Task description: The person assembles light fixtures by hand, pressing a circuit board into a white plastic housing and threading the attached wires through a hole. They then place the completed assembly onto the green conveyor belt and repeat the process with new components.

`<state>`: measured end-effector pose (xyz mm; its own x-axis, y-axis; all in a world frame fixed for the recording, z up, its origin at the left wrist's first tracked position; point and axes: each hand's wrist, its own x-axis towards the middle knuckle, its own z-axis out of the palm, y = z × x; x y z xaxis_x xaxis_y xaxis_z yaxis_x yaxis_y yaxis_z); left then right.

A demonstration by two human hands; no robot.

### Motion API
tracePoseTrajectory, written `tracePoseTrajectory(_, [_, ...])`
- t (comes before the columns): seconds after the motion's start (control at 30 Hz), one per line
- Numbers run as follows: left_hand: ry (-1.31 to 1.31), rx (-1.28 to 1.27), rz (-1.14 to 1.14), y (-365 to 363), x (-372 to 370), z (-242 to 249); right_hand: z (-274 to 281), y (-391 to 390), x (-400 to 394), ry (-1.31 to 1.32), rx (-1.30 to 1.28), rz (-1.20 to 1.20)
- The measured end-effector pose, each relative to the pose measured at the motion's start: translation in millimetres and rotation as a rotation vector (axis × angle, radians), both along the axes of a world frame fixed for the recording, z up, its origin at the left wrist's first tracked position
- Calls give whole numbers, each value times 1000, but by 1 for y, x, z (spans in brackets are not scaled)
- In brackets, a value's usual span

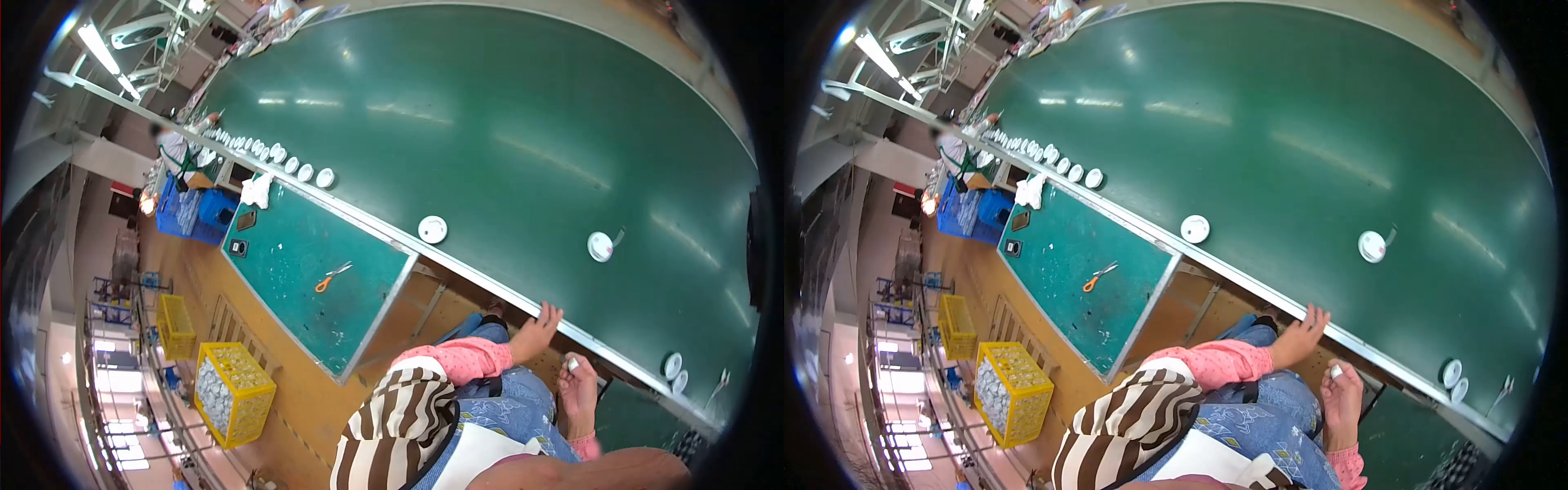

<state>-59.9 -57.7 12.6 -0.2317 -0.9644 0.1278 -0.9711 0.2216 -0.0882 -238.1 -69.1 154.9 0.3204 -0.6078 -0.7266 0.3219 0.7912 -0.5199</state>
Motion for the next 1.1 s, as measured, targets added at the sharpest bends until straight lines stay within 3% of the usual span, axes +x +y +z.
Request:
tracePoseTrajectory(0.1, [324,107,-92,-5,21,-7,8,-50,72,-22,-2,74])
tracePoseTrajectory(0.13, [379,263,-190,-14,46,29,14,-62,90,-25,-14,96])
tracePoseTrajectory(0.23, [850,456,-19,-29,75,35,26,-85,118,-9,-18,97])
tracePoseTrajectory(0.27, [883,351,63,-31,83,42,28,-89,122,-2,-12,87])
tracePoseTrajectory(0.63, [1015,383,301,-41,141,41,34,-112,146,-11,56,126])
tracePoseTrajectory(1.1, [1042,289,494,-25,86,53,19,-150,77,-62,-14,179])
